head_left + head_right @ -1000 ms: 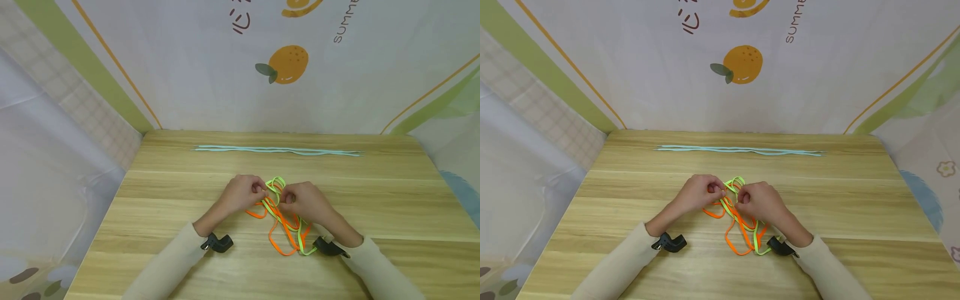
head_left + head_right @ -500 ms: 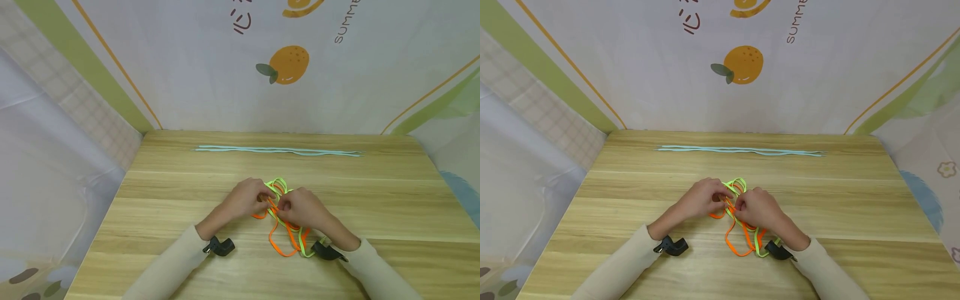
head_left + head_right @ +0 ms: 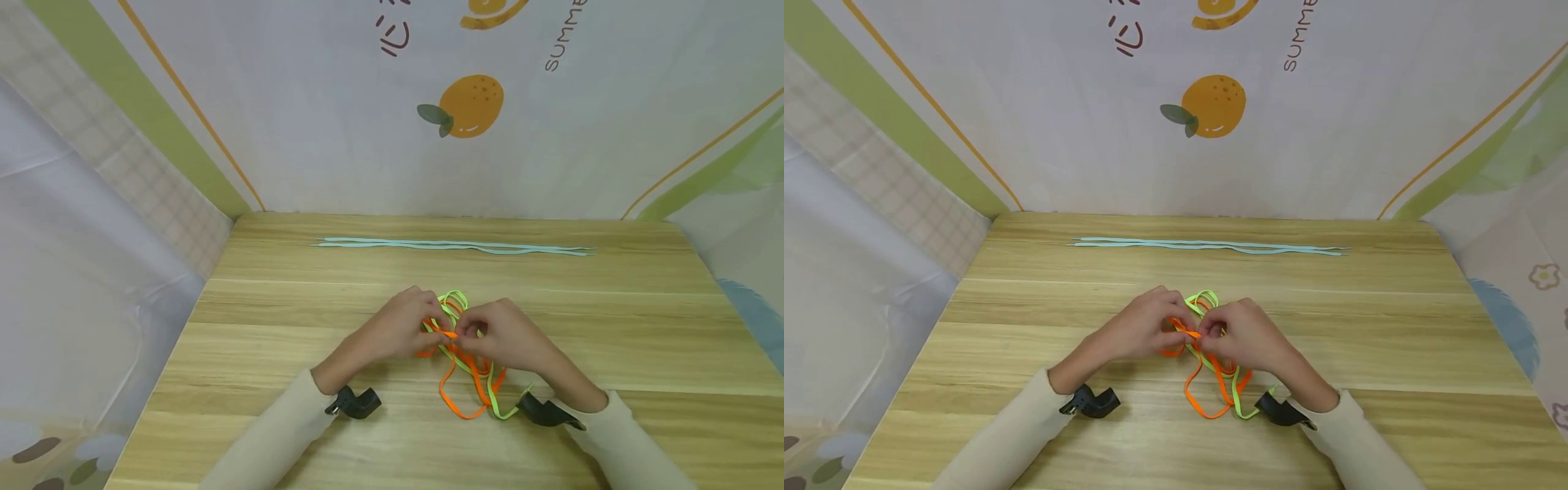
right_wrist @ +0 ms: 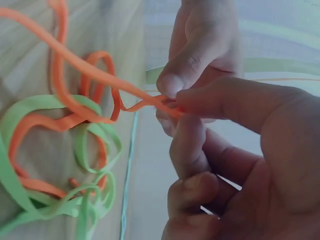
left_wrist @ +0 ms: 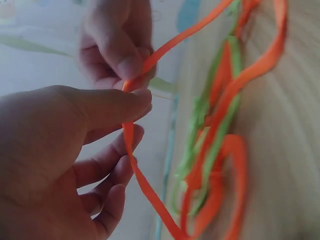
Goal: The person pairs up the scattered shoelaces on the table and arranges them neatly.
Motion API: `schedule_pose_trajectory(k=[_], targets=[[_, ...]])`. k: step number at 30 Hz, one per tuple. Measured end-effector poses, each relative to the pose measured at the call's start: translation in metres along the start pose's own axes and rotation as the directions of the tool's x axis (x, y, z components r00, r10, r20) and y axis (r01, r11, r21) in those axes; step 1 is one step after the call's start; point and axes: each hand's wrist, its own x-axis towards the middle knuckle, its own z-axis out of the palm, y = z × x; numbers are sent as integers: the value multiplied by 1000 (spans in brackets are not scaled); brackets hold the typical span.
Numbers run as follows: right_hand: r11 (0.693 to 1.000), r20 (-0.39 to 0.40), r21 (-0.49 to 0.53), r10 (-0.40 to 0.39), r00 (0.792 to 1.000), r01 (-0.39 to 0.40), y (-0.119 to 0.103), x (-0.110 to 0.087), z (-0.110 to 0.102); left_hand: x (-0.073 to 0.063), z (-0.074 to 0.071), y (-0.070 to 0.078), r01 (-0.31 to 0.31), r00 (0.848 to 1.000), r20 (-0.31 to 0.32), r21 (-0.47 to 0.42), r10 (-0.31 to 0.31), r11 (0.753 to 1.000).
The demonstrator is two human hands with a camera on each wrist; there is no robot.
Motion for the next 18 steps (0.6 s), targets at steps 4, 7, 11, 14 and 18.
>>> schedule_pose_trajectory(k=[4, 7, 11, 14, 18], targets=[[998, -21, 58, -37, 999, 38, -2, -2, -5, -4, -12, -2, -21, 1000, 10, -94, 22, 995], [992, -40, 94, -76, 996, 80, -2, -3, -8, -7, -21, -5, -26, 999, 36, -202, 34, 979], [985, -52, 141, -96, 994, 102, -1, -4, -10, -11, -30, -5, -26, 997, 57, -318, 46, 948], [979, -47, 181, -85, 995, 92, -2, -5, -12, -12, -36, -5, -19, 998, 55, -363, 42, 932], [971, -38, 227, -74, 997, 80, -3, -6, -17, -14, -42, -6, -19, 998, 46, -402, 41, 916]])
